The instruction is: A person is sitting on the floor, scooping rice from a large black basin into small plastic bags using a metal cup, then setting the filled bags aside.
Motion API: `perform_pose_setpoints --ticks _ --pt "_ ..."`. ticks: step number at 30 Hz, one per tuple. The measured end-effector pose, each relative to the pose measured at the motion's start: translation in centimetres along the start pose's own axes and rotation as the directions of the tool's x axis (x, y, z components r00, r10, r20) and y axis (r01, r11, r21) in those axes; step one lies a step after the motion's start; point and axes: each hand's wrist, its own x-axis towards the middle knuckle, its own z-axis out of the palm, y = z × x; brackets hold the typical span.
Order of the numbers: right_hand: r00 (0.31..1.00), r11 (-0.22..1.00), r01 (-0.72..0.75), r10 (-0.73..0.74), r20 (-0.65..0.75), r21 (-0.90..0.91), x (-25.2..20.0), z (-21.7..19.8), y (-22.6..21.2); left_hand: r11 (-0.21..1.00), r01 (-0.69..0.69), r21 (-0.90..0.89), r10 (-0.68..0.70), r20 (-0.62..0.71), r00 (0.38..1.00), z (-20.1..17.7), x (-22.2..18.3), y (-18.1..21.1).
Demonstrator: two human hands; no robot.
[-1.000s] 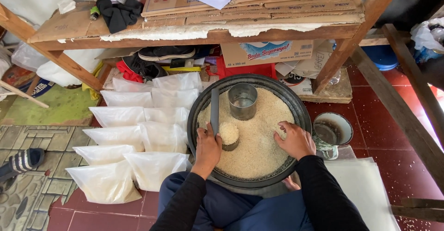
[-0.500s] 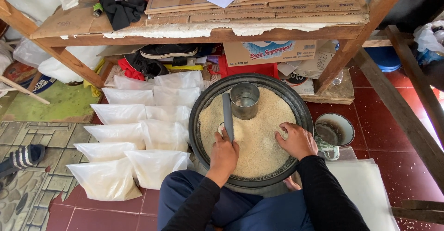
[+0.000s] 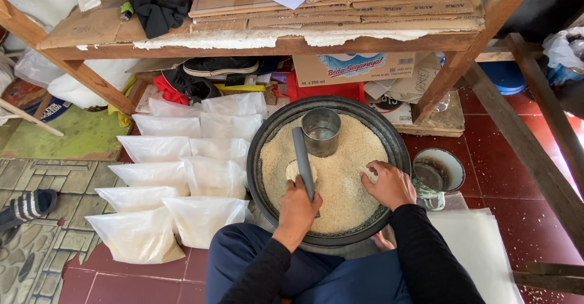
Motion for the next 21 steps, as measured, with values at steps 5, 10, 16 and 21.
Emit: perform_pose_setpoints --ticks 5,10,16,21 --pt "1.0 1.0 0.004 -0.004 -0.003 0.0 -0.2 -0.3 -0.3 1.0 0.007 -0.013 -0.007 0.017 1.0 -2.1 -0.7 0.3" --pt "1.0 1.0 0.011 -0.011 0.002 -0.007 -0.3 -0.5 -0.4 0.999 0.021 -0.046 -0.021 0.01 1.0 -2.2 -0.4 1.8" --pt "1.0 1.0 -0.012 0.011 0.029 0.005 -0.3 -0.9 -0.7 0.998 -0.03 -0.054 0.029 -0.008 1.0 -2.2 0.1 2.2" --pt "0.999 1.0 -0.024 0.024 0.041 0.0 -0.5 -1.7 -1.3 0.984 0.079 -0.163 -0.085 -0.031 0.996 -7.7 -1.0 0.7"
